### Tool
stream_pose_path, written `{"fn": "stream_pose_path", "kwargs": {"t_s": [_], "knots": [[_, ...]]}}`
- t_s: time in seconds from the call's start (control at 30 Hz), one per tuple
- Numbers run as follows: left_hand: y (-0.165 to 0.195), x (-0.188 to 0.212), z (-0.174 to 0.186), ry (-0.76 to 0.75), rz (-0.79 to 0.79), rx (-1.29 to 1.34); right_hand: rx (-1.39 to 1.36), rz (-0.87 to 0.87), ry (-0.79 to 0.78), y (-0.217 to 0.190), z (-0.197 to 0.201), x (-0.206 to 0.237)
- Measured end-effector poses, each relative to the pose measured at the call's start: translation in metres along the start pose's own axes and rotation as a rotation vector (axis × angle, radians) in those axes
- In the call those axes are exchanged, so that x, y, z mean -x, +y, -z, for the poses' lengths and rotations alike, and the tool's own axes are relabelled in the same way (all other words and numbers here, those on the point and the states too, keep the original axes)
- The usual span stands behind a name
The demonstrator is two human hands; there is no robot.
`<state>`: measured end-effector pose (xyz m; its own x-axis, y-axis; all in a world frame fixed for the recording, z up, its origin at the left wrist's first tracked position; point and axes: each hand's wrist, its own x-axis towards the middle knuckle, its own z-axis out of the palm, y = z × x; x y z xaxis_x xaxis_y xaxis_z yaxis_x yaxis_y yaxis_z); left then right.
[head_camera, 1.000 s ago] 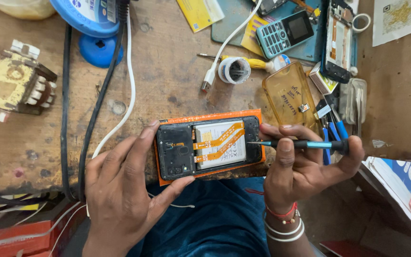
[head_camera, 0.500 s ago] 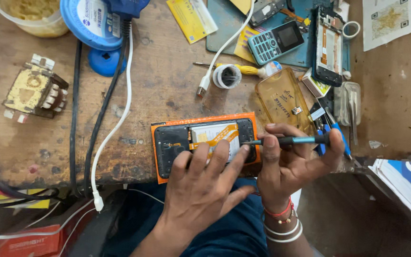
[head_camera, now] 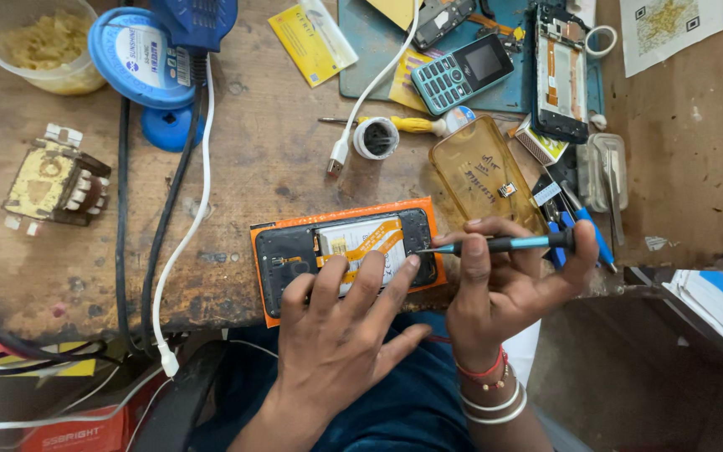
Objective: The person uses a screwdriver to remove screws from the back of a disassembled smartphone. After removing the screws, the person flips the phone over to check the screen, which lights up. The person then picks up a separate feature phone and connects a charging cable to it.
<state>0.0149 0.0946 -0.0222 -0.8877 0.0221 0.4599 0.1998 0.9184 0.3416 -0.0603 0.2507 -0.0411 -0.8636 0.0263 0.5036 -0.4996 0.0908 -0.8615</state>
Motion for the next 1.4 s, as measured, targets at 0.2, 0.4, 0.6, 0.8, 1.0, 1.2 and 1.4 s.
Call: {"fn": "stream_pose_path", "kwargs": {"t_s": [0.2, 0.4, 0.6, 0.8, 1.0, 1.2, 1.4], "knots": [[0.0, 0.004, 0.001, -0.016, -0.007, -0.009, 0.013, 0.013, -0.054, 0.0, -0.001, 0.004], [-0.001, 0.006, 0.0, -0.026, -0.003, 0.0, 0.04, 0.021, -0.062, 0.001, -0.001, 0.003], [-0.001, 0.006, 0.0, -0.019, 0.002, -0.013, 0.093, 0.062, -0.078, 0.002, -0.001, 0.005], [-0.002, 0.007, -0.002, -0.008, 0.002, -0.026, 0.178, 0.183, -0.109, 0.003, -0.003, 0.001], [-0.003, 0.008, -0.002, -0.001, -0.005, -0.039, 0.324, 0.392, -0.276, -0.002, 0.002, -0.012], [-0.003, 0.009, -0.002, 0.006, 0.007, -0.015, 0.308, 0.388, -0.31, -0.007, -0.003, -0.013], [-0.004, 0.007, -0.001, 0.026, -0.004, -0.004, 0.318, 0.403, -0.495, -0.031, -0.002, -0.034]]}}
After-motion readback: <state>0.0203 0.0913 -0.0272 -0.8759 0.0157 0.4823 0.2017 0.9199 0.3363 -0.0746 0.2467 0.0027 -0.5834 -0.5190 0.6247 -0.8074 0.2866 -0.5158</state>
